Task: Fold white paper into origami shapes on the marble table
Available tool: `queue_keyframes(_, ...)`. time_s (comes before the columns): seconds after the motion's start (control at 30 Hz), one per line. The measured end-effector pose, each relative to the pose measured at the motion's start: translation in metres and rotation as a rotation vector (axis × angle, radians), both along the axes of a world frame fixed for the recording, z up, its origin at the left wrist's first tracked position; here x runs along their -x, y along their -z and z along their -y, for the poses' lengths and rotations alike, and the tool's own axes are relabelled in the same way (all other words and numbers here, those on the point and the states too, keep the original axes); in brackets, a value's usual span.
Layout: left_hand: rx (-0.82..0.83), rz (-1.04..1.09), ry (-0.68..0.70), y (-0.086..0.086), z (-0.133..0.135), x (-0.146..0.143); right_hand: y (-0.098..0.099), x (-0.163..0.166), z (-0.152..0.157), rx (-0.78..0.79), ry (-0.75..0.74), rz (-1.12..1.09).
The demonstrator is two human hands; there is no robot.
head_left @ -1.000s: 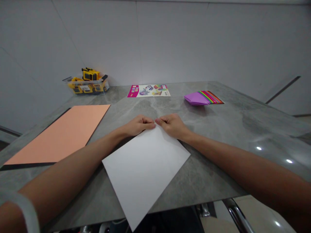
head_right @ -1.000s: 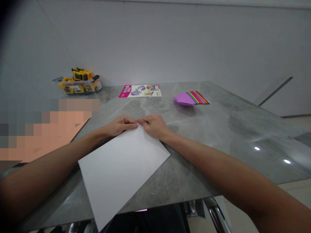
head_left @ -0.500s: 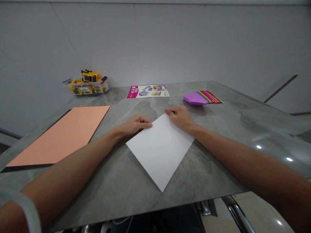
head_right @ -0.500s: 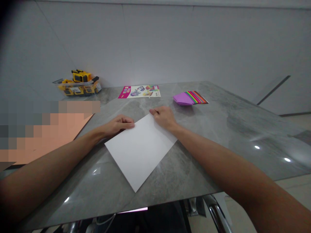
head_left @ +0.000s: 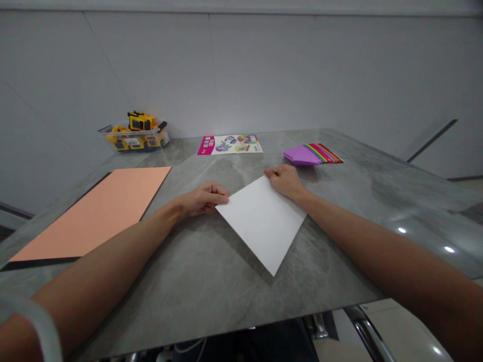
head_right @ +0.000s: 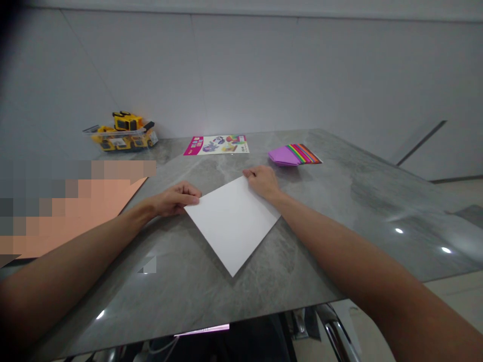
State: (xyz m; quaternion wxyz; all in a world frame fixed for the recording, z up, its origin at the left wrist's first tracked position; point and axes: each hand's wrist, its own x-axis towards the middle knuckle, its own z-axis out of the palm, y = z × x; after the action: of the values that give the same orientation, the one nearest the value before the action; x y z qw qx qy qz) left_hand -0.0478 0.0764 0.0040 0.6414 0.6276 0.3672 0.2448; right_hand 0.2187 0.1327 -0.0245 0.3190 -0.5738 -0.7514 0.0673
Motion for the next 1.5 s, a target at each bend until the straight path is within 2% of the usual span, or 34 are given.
queue_keyframes(0.17,-0.139,0.158,-0.389,0.010,-0.014,0.002,0.000,-0.014,-0.001,-0.027,0.114,-0.013)
queue_keyframes(0.27,-0.218,0.180,-0.608,0.016,-0.024,0.002,-0.002,-0.016,0.003,-0.040,0.149,-0.024)
queue_keyframes(0.37,-0.273,0.140,-0.752,0.020,-0.029,0.000,-0.006,-0.012,0.008,-0.059,0.139,-0.041)
queue_keyframes(0.47,-0.319,0.060,-0.826,0.022,-0.028,-0.003,-0.010,-0.007,0.012,-0.099,0.125,-0.073)
queue_keyframes(0.53,-0.334,-0.003,-0.809,0.023,-0.027,-0.003,-0.010,-0.006,0.014,-0.130,0.123,-0.094)
queue_keyframes(0.67,-0.360,-0.088,-0.660,0.024,-0.024,-0.002,-0.007,-0.011,0.012,-0.152,0.115,-0.090)
queue_keyframes(0.8,-0.478,-0.158,-0.578,0.022,-0.019,-0.004,-0.009,-0.008,0.011,-0.222,0.109,-0.054)
queue_keyframes(0.87,-0.569,-0.205,-0.548,0.020,-0.014,-0.009,-0.013,0.003,0.017,-0.325,0.014,-0.049)
queue_keyframes(0.93,-0.668,-0.245,-0.511,0.017,-0.006,-0.016,-0.018,0.018,0.028,-0.369,-0.181,-0.074)
queue_keyframes(1.0,-0.753,-0.271,-0.453,0.015,0.003,-0.023,-0.020,0.033,0.041,-0.328,-0.432,-0.043)
queue_keyframes(1.07,-0.806,-0.286,-0.367,0.015,0.011,-0.030,-0.021,0.044,0.052,-0.317,-0.548,0.048)
queue_keyframes(1.2,-0.818,-0.298,-0.228,0.016,0.018,-0.037,-0.015,0.049,0.058,-0.215,-0.622,0.151)
queue_keyframes(1.33,-0.772,-0.311,-0.108,0.015,0.017,-0.037,-0.011,0.048,0.056,-0.099,-0.721,0.121)
queue_keyframes(1.5,-0.776,-0.336,-0.127,0.011,0.018,-0.035,-0.017,0.052,0.060,0.075,-0.734,0.001)
